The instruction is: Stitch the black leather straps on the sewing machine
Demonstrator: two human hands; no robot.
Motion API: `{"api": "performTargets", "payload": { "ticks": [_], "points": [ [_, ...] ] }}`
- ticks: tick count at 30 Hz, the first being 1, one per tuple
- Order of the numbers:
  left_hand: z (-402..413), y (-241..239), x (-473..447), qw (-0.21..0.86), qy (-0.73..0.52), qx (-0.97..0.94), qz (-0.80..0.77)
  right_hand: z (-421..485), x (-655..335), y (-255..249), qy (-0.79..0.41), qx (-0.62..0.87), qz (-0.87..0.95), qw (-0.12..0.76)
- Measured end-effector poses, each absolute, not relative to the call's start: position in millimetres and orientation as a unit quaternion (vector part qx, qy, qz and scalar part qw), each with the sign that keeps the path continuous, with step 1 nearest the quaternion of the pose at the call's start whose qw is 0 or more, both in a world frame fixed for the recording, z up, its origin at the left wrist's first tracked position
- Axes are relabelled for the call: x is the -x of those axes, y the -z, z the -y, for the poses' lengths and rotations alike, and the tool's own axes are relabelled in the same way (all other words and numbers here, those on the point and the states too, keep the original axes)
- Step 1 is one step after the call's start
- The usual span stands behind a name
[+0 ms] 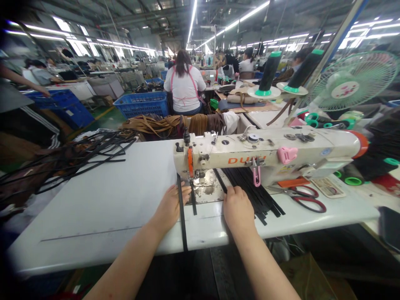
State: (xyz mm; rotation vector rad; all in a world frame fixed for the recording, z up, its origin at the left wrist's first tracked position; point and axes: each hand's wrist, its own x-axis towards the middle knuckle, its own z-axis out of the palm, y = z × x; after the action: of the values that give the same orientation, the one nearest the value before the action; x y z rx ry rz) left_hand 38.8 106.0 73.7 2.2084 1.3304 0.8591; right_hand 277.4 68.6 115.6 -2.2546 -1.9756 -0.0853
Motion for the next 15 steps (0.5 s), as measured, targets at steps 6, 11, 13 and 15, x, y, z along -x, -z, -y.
{"api": "performTargets", "payload": {
  "ticks": [6,11,13,15],
  "points": [
    [-106.4,-73.6,-38.4,0.219,-0.315,-0.798,-0.465,-70.9,-285.7,-114.6,-0.014,0.760,0.643,0.095],
    [-107.3,-70.6,-39.0,0.221,-0.326,-0.790,-0.471,-71.0,-291.1,-110.7,-0.031,0.763,0.630,0.141],
    [-107.5,-69.7,-38.9,0.219,-0.327,-0.791,-0.468,-69.3,-291.7,-110.8,-0.061,0.761,0.618,0.188],
    [-107.1,-69.4,-38.5,0.217,-0.327,-0.791,-0.470,-66.5,-291.5,-112.8,-0.118,0.750,0.602,0.246]
  ]
}}
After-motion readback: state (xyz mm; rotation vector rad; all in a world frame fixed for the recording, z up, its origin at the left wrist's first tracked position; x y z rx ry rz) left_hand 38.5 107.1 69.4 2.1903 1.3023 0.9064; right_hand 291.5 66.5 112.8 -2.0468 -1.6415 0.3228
